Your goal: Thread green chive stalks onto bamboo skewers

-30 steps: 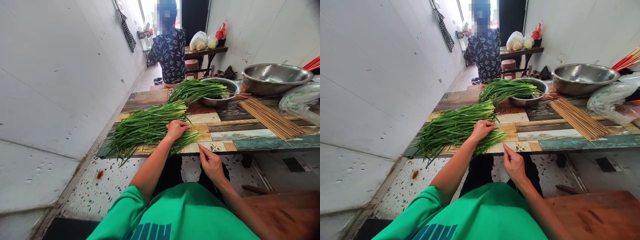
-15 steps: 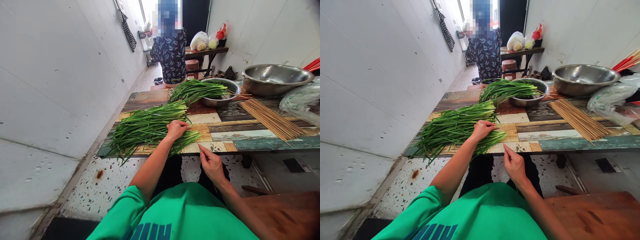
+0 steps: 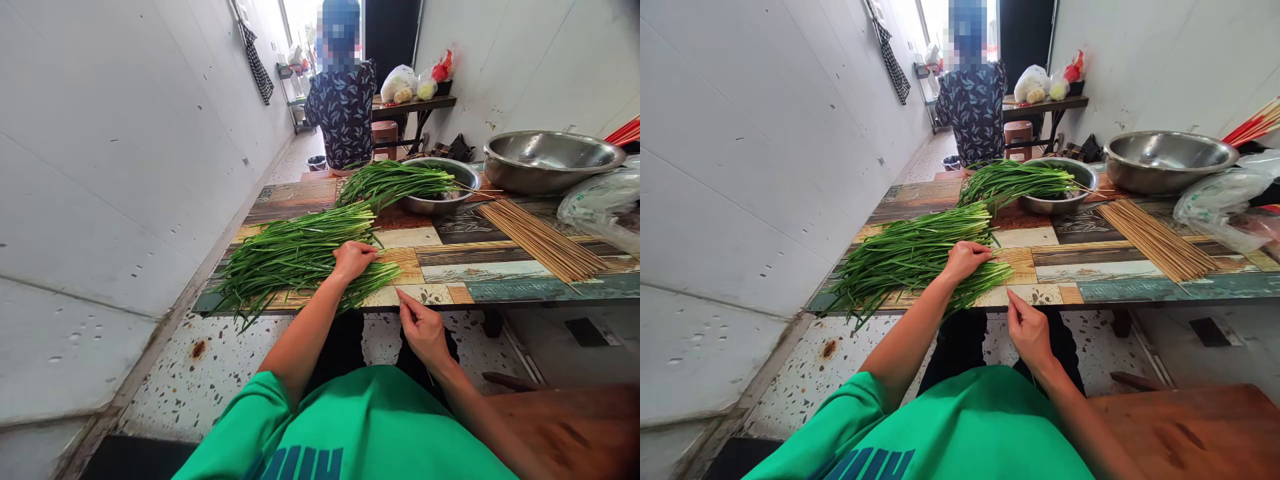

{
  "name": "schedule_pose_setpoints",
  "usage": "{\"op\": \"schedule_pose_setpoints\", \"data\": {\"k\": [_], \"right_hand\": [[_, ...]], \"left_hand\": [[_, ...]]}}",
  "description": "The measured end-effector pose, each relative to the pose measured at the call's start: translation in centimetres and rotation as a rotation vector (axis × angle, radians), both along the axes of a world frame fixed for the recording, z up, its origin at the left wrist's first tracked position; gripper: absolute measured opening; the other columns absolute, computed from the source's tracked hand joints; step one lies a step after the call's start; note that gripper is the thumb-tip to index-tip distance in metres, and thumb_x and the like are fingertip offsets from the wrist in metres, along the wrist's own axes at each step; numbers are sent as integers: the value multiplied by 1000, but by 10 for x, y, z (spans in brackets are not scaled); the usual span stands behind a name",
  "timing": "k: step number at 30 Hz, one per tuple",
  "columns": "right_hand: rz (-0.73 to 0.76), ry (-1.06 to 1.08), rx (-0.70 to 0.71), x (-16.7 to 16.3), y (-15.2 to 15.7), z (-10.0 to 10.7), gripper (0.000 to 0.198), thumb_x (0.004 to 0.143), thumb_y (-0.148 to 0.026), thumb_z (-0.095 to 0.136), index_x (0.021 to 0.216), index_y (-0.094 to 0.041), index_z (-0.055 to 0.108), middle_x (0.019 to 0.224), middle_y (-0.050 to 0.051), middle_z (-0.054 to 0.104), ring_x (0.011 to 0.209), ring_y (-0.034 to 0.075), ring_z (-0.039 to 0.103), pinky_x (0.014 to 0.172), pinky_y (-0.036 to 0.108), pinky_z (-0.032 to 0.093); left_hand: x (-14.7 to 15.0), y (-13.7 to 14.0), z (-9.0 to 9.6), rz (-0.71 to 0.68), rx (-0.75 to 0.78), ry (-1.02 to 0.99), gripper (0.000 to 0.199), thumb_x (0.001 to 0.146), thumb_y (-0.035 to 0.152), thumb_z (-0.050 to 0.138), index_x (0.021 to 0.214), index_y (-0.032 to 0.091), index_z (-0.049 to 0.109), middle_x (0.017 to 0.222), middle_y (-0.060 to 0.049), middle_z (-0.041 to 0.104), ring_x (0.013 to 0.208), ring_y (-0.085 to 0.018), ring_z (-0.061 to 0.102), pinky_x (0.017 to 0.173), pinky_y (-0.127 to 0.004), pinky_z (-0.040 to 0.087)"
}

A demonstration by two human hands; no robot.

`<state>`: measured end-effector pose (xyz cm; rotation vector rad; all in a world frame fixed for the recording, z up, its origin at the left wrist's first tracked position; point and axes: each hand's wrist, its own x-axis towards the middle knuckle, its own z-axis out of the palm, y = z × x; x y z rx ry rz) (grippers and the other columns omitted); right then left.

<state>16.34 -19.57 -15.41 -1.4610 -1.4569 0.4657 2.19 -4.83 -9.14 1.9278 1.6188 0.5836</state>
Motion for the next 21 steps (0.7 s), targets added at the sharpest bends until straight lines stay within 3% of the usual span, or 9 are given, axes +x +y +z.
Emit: {"op": "schedule_pose_setpoints", "data": {"k": [13, 21], "right_hand": [[-10, -47, 44, 0, 3, 1, 35, 88, -24, 49, 113, -16, 72, 107, 9, 73, 91, 22, 72, 80, 27, 58], [-2, -31, 15, 0, 2, 3, 37, 88, -25, 49, 114, -14, 71, 106, 11, 73, 89, 23, 73, 76, 28, 59]], "left_hand": [[0, 2, -2, 4, 4, -6, 17, 79, 33, 67, 91, 27, 77, 98, 0, 76, 99, -21, 64, 93, -36, 37], [-1, 2, -4, -16, 14, -12, 17, 79, 33, 68, 92, 28, 77, 97, 1, 76, 99, -21, 64, 94, -36, 36]]}}
